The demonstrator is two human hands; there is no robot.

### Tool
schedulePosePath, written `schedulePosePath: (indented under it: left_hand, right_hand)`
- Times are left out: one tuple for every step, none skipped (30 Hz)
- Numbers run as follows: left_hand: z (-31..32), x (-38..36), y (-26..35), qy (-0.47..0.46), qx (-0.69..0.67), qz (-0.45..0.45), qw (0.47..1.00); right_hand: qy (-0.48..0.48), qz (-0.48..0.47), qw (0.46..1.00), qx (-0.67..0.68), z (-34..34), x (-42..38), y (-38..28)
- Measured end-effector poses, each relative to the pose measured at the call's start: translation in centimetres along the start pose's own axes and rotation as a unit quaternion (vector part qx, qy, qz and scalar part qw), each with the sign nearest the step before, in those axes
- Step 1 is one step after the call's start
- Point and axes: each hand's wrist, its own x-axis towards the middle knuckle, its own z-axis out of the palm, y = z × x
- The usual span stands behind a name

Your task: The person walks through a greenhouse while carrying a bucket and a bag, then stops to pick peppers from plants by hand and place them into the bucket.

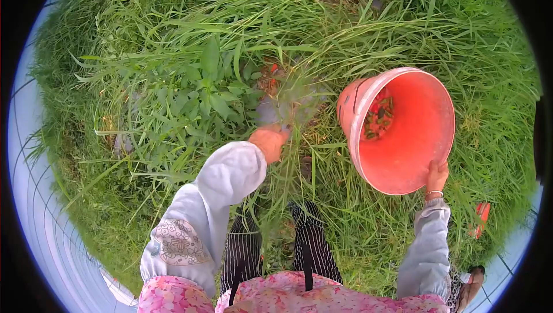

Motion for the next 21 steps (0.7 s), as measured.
schedulePosePath:
  left_hand:
    - [-1.3, 0.5, -1.0, 0.028, 0.035, -0.003, 0.999]
    - [-2.5, 0.4, -1.7, 0.105, 0.090, 0.001, 0.990]
    - [-3.2, 1.3, -3.1, 0.157, 0.152, -0.003, 0.976]
    - [-4.4, 1.8, -3.9, 0.149, 0.172, -0.049, 0.972]
    - [-3.8, 3.0, -6.1, 0.144, 0.197, -0.155, 0.957]
    - [-4.5, 2.9, -7.5, 0.076, 0.337, -0.205, 0.916]
    - [-4.8, 2.3, -8.9, 0.115, 0.270, -0.294, 0.909]
    - [-4.8, 0.9, -10.9, 0.128, 0.347, -0.285, 0.885]
    - [-4.9, -0.3, -12.1, 0.039, 0.315, -0.335, 0.887]
    - [-3.2, -1.3, -14.5, -0.014, 0.309, -0.356, 0.882]
    - [-2.8, -2.8, -14.6, -0.073, 0.257, -0.383, 0.884]
    - [-0.8, -4.0, -16.2, -0.094, 0.232, -0.394, 0.885]
    - [1.1, -5.2, -17.1, -0.073, 0.252, -0.374, 0.890]
    - [2.9, -6.4, -17.6, -0.054, 0.269, -0.355, 0.893]
    - [4.5, -6.9, -18.1, -0.046, 0.243, -0.356, 0.901]
    - [5.9, -7.0, -18.2, -0.037, 0.214, -0.354, 0.910]
    - [6.9, -7.1, -17.9, -0.028, 0.185, -0.352, 0.917]
    - [7.9, -7.3, -17.5, -0.029, 0.182, -0.346, 0.920]
    - [8.9, -7.3, -16.7, -0.031, 0.178, -0.341, 0.923]
    - [9.7, -7.1, -16.1, -0.033, 0.173, -0.334, 0.926]
    - [10.2, -7.0, -15.9, -0.030, 0.165, -0.336, 0.927]
  right_hand:
    - [0.010, -0.004, 1.000, -0.023, 1.0, 0.4, 0.1]
    - [0.020, -0.008, 0.999, -0.046, 2.2, 0.8, 0.1]
    - [0.030, -0.009, 0.997, -0.070, 3.5, 1.0, 0.3]
    - [0.040, -0.010, 0.995, -0.096, 4.5, 1.0, 0.6]
    - [0.050, -0.009, 0.991, -0.123, 5.2, 0.6, 1.2]
    - [0.060, -0.009, 0.987, -0.150, 5.6, 0.0, 2.0]
    - [0.038, 0.012, 0.994, -0.106, 4.2, 1.6, 4.9]
    - [0.010, 0.036, 0.997, -0.071, 3.6, 2.4, 5.1]
    - [-0.021, 0.062, 0.997, -0.038, 2.8, 2.5, 4.9]
    - [-0.053, 0.088, 0.995, -0.008, 1.9, 2.8, 5.2]
    - [-0.080, 0.033, 0.996, -0.008, 1.3, 3.5, 7.4]
    - [-0.088, 0.050, 0.995, 0.000, 1.2, 3.0, 6.5]
    - [-0.098, 0.067, 0.993, 0.009, 1.0, 2.7, 4.6]
    - [-0.111, 0.084, 0.990, 0.017, 1.2, 2.6, 3.6]
    - [-0.121, 0.108, 0.986, 0.027, 1.0, 2.8, 3.8]
    - [-0.118, 0.103, 0.988, 0.004, 1.2, 2.3, 3.0]
    - [-0.113, 0.097, 0.989, -0.020, 1.3, 1.9, 1.9]
    - [-0.108, 0.089, 0.989, -0.043, 1.5, 1.7, 0.8]
    - [-0.092, 0.084, 0.991, -0.049, 1.4, 1.6, 0.6]
    - [-0.076, 0.079, 0.992, -0.055, 1.0, 1.2, 0.5]
    - [-0.061, 0.075, 0.994, -0.060, 0.7, 0.6, 0.3]
